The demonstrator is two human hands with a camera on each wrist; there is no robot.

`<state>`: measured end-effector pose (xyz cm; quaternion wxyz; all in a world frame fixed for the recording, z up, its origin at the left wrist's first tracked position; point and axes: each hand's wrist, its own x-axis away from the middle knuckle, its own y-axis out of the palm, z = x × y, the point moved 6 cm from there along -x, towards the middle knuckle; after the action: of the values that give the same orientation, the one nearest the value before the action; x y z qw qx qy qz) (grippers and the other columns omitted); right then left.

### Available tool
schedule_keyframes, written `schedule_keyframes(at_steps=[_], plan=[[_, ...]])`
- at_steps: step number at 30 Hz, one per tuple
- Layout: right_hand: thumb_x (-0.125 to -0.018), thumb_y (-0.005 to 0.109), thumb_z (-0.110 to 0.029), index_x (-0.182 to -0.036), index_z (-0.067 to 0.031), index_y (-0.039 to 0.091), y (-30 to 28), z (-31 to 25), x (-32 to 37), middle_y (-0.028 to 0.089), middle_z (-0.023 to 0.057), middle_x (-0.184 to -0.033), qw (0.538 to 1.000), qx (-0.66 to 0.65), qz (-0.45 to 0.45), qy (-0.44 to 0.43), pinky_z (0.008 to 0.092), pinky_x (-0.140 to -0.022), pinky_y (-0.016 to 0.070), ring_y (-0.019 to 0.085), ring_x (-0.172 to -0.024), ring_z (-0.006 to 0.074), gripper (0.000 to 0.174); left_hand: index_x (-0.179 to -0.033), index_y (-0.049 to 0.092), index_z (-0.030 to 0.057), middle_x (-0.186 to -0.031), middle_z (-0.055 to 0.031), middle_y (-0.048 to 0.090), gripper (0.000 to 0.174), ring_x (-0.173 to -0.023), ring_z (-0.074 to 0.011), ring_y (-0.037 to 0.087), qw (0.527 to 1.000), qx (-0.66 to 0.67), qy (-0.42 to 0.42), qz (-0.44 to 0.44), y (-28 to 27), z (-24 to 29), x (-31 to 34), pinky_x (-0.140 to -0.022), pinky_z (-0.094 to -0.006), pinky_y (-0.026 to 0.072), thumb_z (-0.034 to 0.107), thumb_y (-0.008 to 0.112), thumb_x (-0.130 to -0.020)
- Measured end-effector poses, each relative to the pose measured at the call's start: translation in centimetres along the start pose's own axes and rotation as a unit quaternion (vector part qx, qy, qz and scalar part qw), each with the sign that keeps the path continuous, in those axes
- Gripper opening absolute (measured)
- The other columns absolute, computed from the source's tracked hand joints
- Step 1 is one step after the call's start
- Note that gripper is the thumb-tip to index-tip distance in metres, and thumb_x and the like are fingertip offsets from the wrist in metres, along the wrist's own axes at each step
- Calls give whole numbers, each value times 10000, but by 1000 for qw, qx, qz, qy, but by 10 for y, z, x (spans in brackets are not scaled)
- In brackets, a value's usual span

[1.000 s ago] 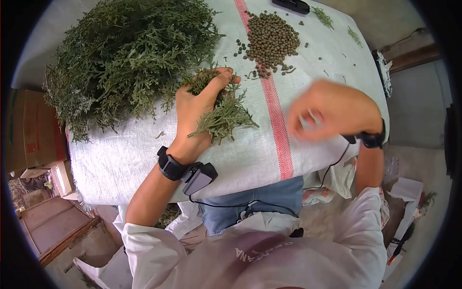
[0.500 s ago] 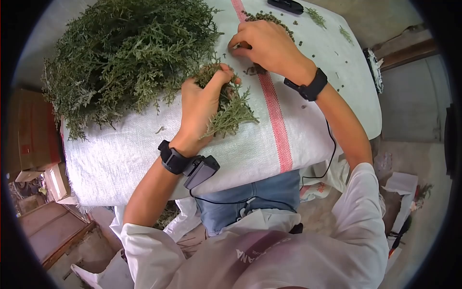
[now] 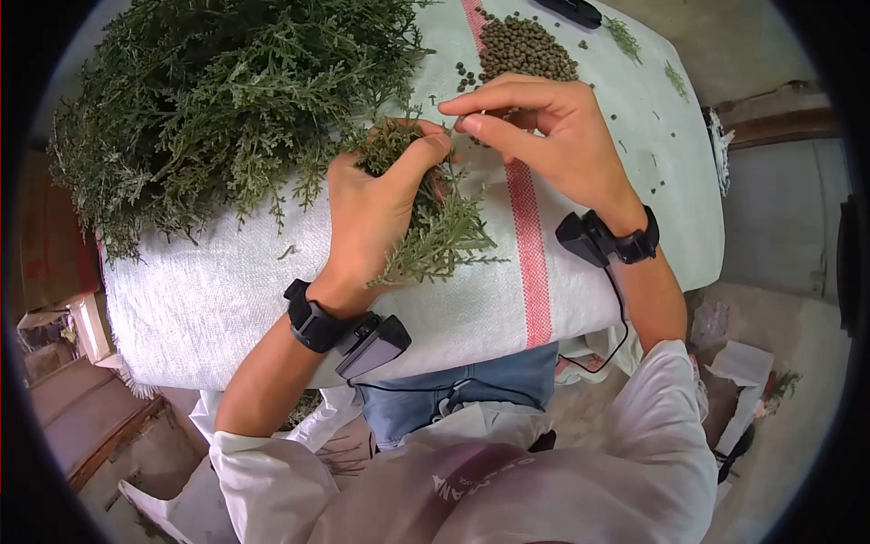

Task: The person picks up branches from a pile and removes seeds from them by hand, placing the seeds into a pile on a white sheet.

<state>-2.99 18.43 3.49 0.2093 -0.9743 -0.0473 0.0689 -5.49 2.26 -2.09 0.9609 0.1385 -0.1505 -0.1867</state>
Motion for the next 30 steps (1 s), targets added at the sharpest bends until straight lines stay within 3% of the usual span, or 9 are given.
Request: schedule_keyframes(at_steps=[5, 8, 12, 16, 30], plan=[[-948, 621, -41, -1174, -28, 712, 2, 10, 2, 673, 40, -1053, 997, -77, -22, 16, 204, -680, 487, 620, -820, 65, 244, -932, 687, -7, -816, -25, 674, 156, -690, -77, 588, 999, -14, 26, 15, -1, 0, -1, -624, -238, 471, 143, 674, -893], [-954, 615, -43, -1185, -28, 705, 1, 10, 4, 676, 44, -1073, 996, -81, -11, -30, 218, -802, 503, 638, -934, 91, 248, -932, 688, -11, -820, -24, 674, 155, -695, -78, 589, 999, -14, 27, 15, 1, 0, -2, -626, -237, 472, 139, 677, -890], [-955, 619, -38, -1172, 4, 694, 8, 11, 5, 675, 65, -1117, 992, -129, -5, 4, 248, -872, 515, 649, -992, 119, 234, -931, 689, -16, -822, -24, 674, 149, -694, -79, 585, 999, -14, 23, 18, -1, 2, 0, -628, -234, 468, 124, 686, -882], [-954, 623, -31, -1156, 27, 685, 11, 14, 6, 683, 86, -1127, 981, -189, 13, 42, 270, -908, 522, 660, -1012, 134, 218, -919, 690, -17, -814, -18, 669, 131, -687, -76, 578, 1000, -16, 13, 21, 0, 4, 2, -626, -229, 459, 104, 693, -872], [-941, 652, -35, -1142, 36, 687, 14, 21, 7, 712, 100, -1073, 979, -195, 12, 57, 265, -888, 536, 677, -963, 133, 216, -886, 690, -10, -797, -7, 664, 99, -684, -67, 571, 999, -22, 33, 25, -2, 2, 0, -603, -233, 449, 81, 705, -847]])
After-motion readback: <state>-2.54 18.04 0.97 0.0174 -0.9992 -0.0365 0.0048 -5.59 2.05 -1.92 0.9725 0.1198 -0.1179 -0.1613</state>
